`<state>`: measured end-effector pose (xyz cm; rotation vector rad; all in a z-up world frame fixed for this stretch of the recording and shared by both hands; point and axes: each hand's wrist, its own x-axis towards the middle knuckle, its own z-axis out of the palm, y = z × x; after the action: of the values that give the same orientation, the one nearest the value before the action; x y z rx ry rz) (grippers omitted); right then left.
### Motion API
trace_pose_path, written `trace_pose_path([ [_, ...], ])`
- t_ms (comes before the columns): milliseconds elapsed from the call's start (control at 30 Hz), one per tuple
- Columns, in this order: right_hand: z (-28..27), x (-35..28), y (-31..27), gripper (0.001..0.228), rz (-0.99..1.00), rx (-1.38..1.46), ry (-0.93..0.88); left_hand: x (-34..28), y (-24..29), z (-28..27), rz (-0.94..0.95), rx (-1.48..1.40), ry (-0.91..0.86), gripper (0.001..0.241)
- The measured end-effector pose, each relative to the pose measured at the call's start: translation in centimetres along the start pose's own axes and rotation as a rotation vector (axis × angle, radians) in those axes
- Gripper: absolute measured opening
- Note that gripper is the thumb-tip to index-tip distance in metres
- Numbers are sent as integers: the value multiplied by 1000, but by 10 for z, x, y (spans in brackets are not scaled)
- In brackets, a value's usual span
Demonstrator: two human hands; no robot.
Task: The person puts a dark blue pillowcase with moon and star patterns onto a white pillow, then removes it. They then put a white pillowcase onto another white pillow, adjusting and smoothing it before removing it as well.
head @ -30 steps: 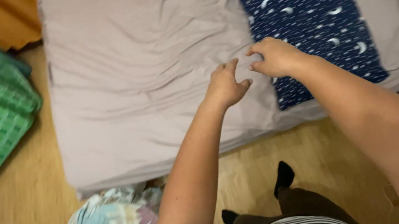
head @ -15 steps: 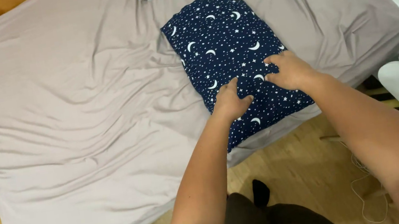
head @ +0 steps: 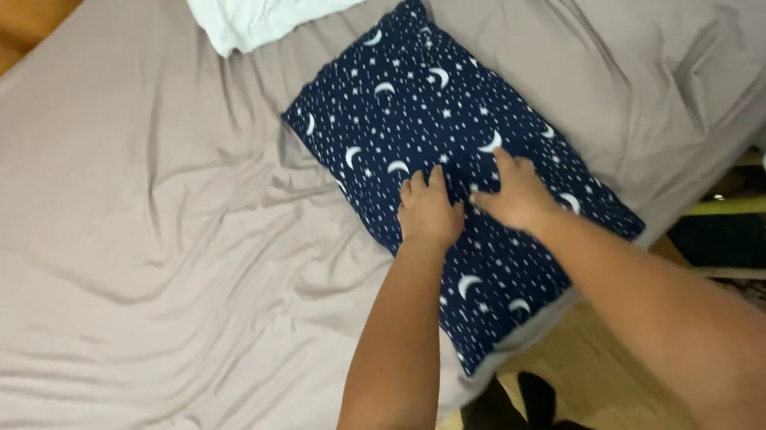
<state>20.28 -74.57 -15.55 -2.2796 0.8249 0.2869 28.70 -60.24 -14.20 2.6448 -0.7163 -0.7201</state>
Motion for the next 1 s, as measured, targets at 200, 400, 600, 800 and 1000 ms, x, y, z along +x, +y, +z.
trace_pose_path([
  [200, 36, 33, -26, 136, 301, 17, -81, 87, -14, -25, 173, 483, -33, 79],
  [400, 72, 53, -14, 146, 388, -45, -197, 165, -36, -8, 301, 763, 42, 67],
  [600, 68, 50, -23, 131, 440, -101, -196, 189, -61, 23, 366, 784, 32, 58],
  [800, 87, 52, 10, 106, 304, -224, -62, 183, -66, 18, 351, 679, -77, 32],
  [1000, 69, 21, 31, 73, 247, -68, 67, 148, -65, 5, 306, 517, -142, 41],
])
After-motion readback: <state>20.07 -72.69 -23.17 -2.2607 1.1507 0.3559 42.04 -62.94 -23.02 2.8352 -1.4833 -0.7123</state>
